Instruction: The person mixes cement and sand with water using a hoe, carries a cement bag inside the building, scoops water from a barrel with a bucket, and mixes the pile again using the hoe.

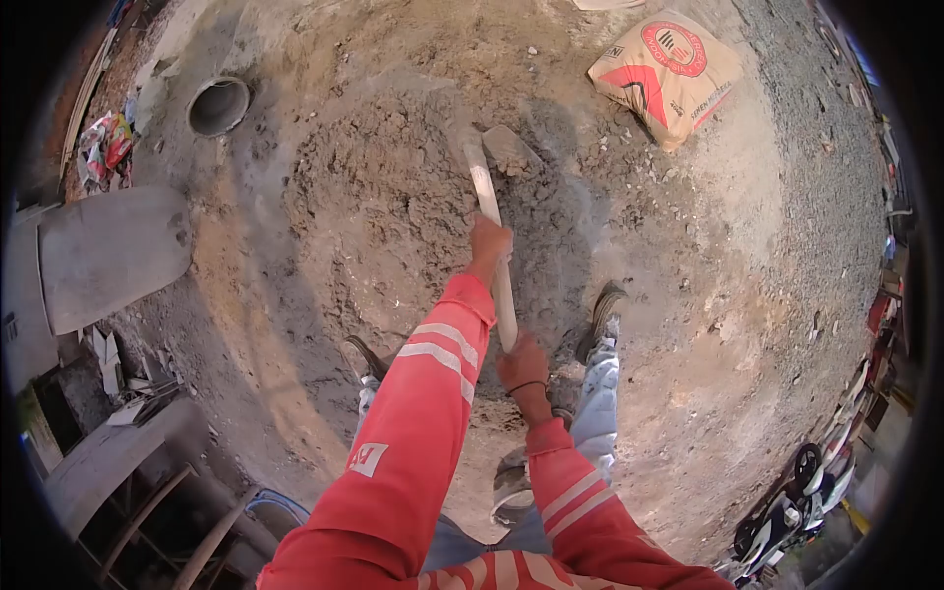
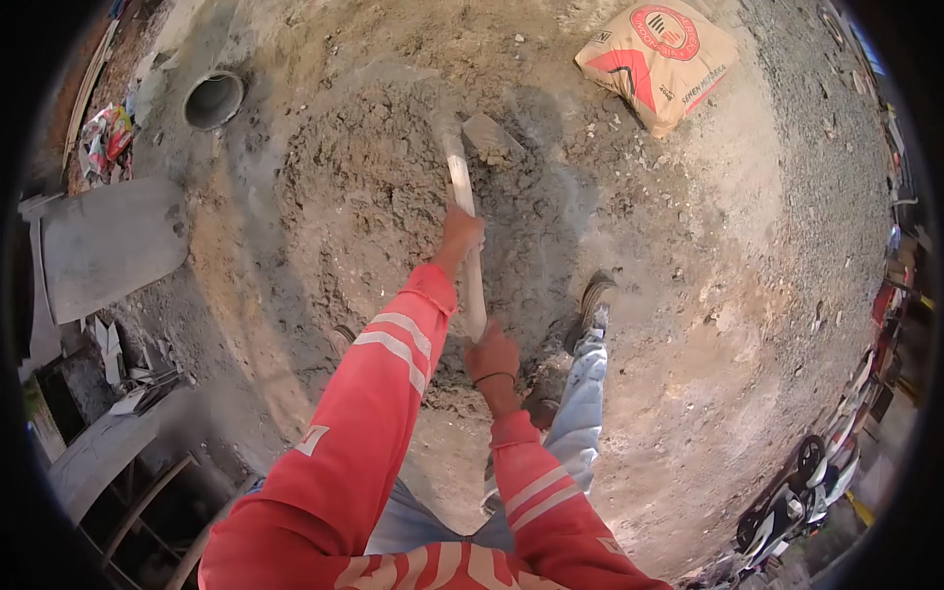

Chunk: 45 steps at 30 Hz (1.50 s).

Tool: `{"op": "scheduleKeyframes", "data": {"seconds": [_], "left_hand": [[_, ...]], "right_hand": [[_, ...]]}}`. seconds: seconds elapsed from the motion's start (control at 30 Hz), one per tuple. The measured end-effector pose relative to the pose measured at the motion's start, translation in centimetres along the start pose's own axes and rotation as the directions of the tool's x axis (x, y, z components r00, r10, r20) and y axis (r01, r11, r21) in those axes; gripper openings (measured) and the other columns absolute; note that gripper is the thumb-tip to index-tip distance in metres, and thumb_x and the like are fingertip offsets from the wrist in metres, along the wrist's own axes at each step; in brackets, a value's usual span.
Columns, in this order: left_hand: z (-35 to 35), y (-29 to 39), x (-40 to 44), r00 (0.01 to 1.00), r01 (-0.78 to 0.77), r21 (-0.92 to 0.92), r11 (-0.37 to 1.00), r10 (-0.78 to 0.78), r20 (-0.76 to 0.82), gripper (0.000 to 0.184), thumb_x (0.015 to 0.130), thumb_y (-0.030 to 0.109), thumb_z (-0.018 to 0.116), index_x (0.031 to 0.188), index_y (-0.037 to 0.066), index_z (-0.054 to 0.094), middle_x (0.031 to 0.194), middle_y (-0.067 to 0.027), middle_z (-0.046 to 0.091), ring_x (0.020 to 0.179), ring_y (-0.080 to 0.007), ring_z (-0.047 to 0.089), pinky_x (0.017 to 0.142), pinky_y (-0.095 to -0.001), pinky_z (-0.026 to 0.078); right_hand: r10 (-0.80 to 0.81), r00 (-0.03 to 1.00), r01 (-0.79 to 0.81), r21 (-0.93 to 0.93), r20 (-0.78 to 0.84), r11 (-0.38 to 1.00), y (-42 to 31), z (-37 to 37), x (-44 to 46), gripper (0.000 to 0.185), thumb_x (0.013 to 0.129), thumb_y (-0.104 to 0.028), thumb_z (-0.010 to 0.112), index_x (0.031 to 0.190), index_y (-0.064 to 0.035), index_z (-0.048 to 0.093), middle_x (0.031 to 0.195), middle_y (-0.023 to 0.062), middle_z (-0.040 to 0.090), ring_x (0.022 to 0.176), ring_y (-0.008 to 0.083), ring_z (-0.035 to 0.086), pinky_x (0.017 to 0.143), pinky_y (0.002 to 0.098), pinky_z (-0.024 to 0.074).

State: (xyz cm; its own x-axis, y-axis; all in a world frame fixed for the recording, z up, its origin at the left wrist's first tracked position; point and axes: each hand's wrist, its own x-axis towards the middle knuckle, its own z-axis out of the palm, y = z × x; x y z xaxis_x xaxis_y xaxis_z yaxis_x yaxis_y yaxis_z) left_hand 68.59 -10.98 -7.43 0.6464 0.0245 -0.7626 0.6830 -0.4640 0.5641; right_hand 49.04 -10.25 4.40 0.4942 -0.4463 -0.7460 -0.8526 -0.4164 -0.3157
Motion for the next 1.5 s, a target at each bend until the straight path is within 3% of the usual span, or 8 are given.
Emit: {"op": "scheduleKeyframes", "data": {"seconds": [0.1,0.37,0.6,0.7,0.8,0.9,1.2,1.5], "left_hand": [[-1.7,-7.6,-5.9,0.95,0.269,-0.381,0.885,-0.18,0.253,0.014,0.083,0.003,0.063,0.091,0.0,0.051,0.063,-0.0064,0.053,0.046,-0.0163,0.053,0.038,-0.0322,0.044],[-5.0,-14.2,-21.8,0.97,0.243,-0.183,0.952,-0.242,0.029,0.019,0.087,0.008,0.064,0.098,0.0,0.05,0.065,-0.0054,0.054,0.045,-0.0153,0.054,0.039,-0.0318,0.044],[-5.6,9.1,-8.0,0.885,-0.462,-0.281,0.841,0.456,-0.09,0.033,0.088,0.01,0.063,0.114,-0.002,0.045,0.074,-0.0077,0.056,0.052,-0.014,0.055,0.045,-0.0314,0.046],[-3.8,18.2,0.5,0.587,-0.716,0.294,0.633,0.774,-0.237,0.073,0.083,0.009,0.062,0.137,-0.016,0.019,0.104,-0.0362,0.06,0.1,-0.0475,0.059,0.091,-0.0493,0.044],[-0.3,19.9,10.5,0.598,-0.622,0.534,0.573,0.788,-0.149,0.086,0.081,0.013,0.063,0.14,-0.019,0.009,0.103,-0.0344,0.062,0.1,-0.0452,0.061,0.088,-0.0482,0.048],[1.4,18.4,15.9,0.801,-0.386,0.752,0.534,0.599,-0.015,0.077,0.081,0.023,0.064,0.132,-0.018,0.024,0.1,-0.0321,0.064,0.096,-0.0432,0.065,0.085,-0.0445,0.052],[-0.9,13.9,13.6,0.863,-0.358,0.672,0.648,0.505,-0.026,0.08,0.077,0.011,0.066,0.137,-0.019,0.023,0.104,-0.0306,0.064,0.098,-0.0386,0.066,0.083,-0.0418,0.055],[-4.0,-2.2,1.6,0.999,0.034,-0.054,0.998,-0.033,0.017,0.035,0.085,0.005,0.062,0.111,-0.004,0.04,0.08,-0.0163,0.059,0.052,-0.0235,0.061,0.04,-0.0359,0.049]], "right_hand": [[0.045,0.996,-0.038,-0.094,0.075,0.995,4.8,1.5,-10.0,0.042,0.075,-0.021,0.069,0.11,-0.0063,0.051,0.092,0.0269,0.066,0.087,0.0474,0.064,0.079,0.0547,0.0509],[0.064,0.993,-0.063,-0.017,0.098,0.998,12.5,4.8,-24.8,0.043,0.072,-0.018,0.07,0.11,-0.0084,0.054,0.08,0.0232,0.065,0.078,0.0438,0.066,0.069,0.0518,0.0523],[-0.354,0.919,0.377,0.123,-0.176,0.918,0.8,-2.1,0.3,0.04,0.073,-0.009,0.067,0.108,-0.0053,0.051,0.078,0.0236,0.063,0.073,0.0448,0.062,0.065,0.0512,0.0498],[-0.544,0.742,0.637,0.162,-0.391,0.753,-8.1,-5.1,16.4,0.044,0.072,-0.011,0.068,0.112,-0.0039,0.053,0.085,0.0253,0.064,0.081,0.0461,0.062,0.071,0.0528,0.0492],[-0.59,0.718,0.694,0.311,-0.368,0.65,-14.7,-6.7,30.9,0.038,0.073,-0.014,0.065,0.107,0.0012,0.058,0.094,0.0263,0.066,0.092,0.0442,0.062,0.079,0.05,0.05],[-0.357,0.934,0.334,0.446,-0.036,0.83,-16.2,-5.3,34.1,0.038,0.072,-0.02,0.067,0.104,0.0007,0.062,0.099,0.0258,0.067,0.098,0.0412,0.063,0.083,0.0471,0.0509],[-0.291,0.953,0.296,0.443,-0.079,0.847,-12.2,1.1,22.8,0.043,0.075,-0.026,0.071,0.107,0.0004,0.062,0.101,0.0285,0.065,0.098,0.0432,0.063,0.083,0.0466,0.0516],[-0.11,0.993,0.115,0.159,-0.034,0.981,1.7,5.7,-1.9,0.036,0.068,-0.015,0.071,0.099,-0.0014,0.057,0.088,0.0252,0.065,0.089,0.0441,0.064,0.075,0.0493,0.0514]]}}
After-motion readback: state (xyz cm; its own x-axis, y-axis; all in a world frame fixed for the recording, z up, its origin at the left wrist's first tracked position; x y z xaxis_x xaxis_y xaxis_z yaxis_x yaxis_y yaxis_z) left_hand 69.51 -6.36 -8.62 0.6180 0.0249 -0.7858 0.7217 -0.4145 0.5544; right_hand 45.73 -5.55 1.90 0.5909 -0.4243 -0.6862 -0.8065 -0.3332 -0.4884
